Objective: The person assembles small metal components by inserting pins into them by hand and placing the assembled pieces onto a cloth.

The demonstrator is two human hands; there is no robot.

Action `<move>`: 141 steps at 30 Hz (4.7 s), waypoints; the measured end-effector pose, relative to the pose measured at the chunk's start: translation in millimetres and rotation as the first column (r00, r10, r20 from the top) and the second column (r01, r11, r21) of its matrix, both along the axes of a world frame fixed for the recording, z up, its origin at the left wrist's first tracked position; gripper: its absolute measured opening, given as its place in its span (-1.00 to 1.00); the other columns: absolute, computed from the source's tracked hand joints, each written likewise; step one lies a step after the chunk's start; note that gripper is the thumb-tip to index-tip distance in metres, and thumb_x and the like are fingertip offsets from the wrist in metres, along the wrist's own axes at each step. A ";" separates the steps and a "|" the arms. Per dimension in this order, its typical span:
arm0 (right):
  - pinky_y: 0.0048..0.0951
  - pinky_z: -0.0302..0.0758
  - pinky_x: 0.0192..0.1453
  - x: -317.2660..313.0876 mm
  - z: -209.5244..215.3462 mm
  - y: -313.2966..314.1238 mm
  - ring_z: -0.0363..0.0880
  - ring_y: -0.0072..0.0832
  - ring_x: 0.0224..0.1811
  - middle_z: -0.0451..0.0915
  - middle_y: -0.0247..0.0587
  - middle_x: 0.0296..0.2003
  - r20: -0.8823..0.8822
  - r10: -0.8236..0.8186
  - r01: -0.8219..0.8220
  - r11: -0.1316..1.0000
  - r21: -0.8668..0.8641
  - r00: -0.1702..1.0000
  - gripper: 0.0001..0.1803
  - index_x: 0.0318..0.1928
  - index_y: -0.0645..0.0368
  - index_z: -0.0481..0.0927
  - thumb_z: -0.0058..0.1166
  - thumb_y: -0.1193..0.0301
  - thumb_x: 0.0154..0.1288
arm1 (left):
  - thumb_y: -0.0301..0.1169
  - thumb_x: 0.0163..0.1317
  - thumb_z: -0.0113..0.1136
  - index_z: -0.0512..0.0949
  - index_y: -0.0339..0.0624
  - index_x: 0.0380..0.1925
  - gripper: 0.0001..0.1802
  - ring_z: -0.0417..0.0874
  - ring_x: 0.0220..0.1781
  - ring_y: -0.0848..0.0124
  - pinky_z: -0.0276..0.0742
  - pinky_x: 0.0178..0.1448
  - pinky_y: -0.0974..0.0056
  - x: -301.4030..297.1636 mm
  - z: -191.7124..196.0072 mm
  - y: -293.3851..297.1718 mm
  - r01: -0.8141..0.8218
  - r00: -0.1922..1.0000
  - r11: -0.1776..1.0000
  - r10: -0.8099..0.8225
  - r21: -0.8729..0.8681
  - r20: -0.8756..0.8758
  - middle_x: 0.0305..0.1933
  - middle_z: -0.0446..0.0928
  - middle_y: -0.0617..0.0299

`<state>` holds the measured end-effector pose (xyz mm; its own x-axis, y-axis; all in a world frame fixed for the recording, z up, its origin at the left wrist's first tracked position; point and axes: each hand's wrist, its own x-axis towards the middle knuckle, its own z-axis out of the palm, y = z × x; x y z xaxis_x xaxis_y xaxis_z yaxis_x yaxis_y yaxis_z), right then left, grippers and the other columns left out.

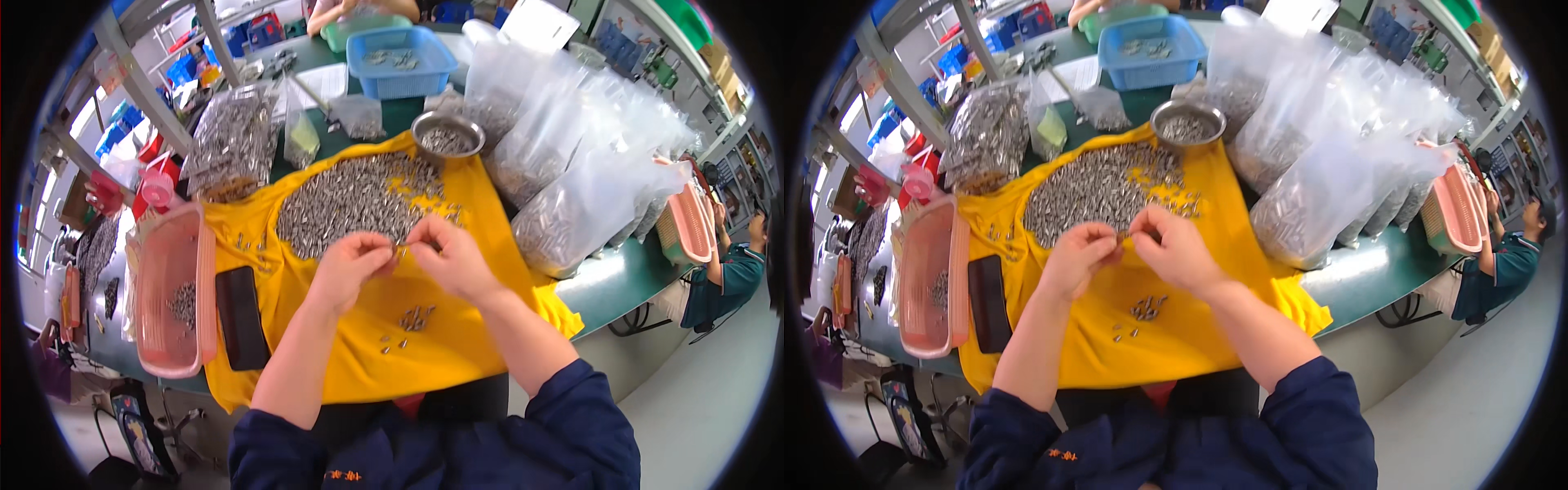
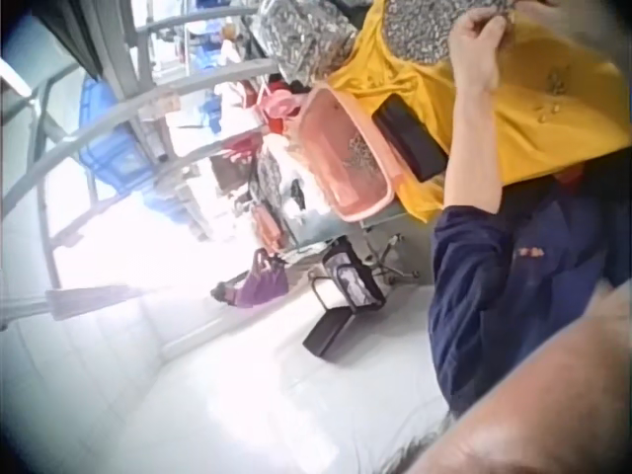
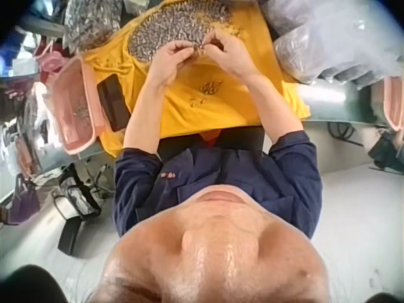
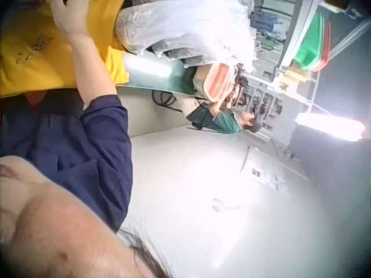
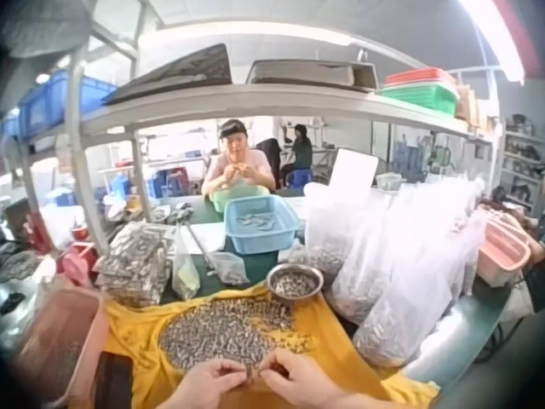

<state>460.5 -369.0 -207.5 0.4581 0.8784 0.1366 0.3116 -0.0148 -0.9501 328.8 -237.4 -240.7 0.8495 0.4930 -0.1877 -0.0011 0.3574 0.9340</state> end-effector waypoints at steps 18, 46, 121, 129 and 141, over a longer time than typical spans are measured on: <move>-0.48 0.41 -0.38 -9.8 -3.3 3.1 0.46 -0.48 -0.50 0.47 -0.20 -0.56 0.187 0.046 -0.049 0.999 0.009 0.981 -0.90 -0.37 0.24 0.41 0.00 0.54 0.05 | -0.67 0.10 0.14 0.54 -0.39 -0.25 -0.82 0.62 -0.22 0.43 0.54 -0.06 0.39 -4.1 -0.6 -6.7 -0.021 0.997 0.960 0.000 0.278 0.075 -0.23 0.58 0.13; -0.51 0.40 -0.40 -4.4 -9.6 8.1 0.45 -0.54 -0.51 0.54 -0.20 -0.50 0.203 -0.059 0.060 0.998 0.001 0.977 -0.89 -0.32 0.23 0.44 -0.02 0.50 0.11 | -0.59 0.17 0.07 0.54 -0.34 -0.21 -0.82 0.57 -0.18 0.53 0.47 -0.08 0.45 -4.6 4.7 -2.9 0.015 0.997 0.705 0.045 0.709 -0.066 -0.25 0.56 0.22; -0.46 0.40 -0.37 -2.4 -7.1 10.4 0.47 -0.48 -0.49 0.52 -0.20 -0.52 0.096 -0.116 0.113 0.993 0.034 0.989 -0.92 -0.35 0.23 0.44 -0.01 0.49 0.14 | -0.43 0.03 0.18 0.57 -0.18 -0.41 -0.88 0.59 -0.31 0.18 0.50 -0.21 0.23 -1.9 0.9 -4.5 0.181 0.949 0.148 0.233 0.972 -0.212 -0.32 0.55 0.13; -0.53 0.40 -0.35 -3.6 -4.0 4.4 0.43 -0.59 -0.46 0.50 -0.26 -0.51 0.077 0.032 -0.030 0.999 -0.025 0.996 -0.90 -0.35 0.25 0.43 -0.01 0.48 0.15 | -0.56 0.15 0.14 0.53 -0.31 -0.21 -0.82 0.61 -0.28 0.50 0.52 -0.18 0.46 -2.9 8.8 -5.1 -0.043 0.999 0.933 0.041 0.356 0.011 -0.30 0.59 0.22; -0.49 0.42 -0.35 -6.0 -2.5 6.0 0.47 -0.51 -0.47 0.51 -0.19 -0.51 0.125 0.062 -0.058 0.998 -0.036 0.990 -0.91 -0.36 0.24 0.44 0.01 0.49 0.12 | -0.61 0.16 0.11 0.52 -0.35 -0.23 -0.84 0.59 -0.27 0.51 0.53 -0.13 0.45 -1.5 4.8 -6.4 0.008 1.000 0.965 -0.014 0.261 0.021 -0.30 0.57 0.23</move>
<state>454.5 -363.0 -210.0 0.3852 0.9087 0.1608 0.4299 -0.0225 -0.9026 327.3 -243.7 -235.9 0.8576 0.5131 -0.0345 -0.0205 0.1011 0.9947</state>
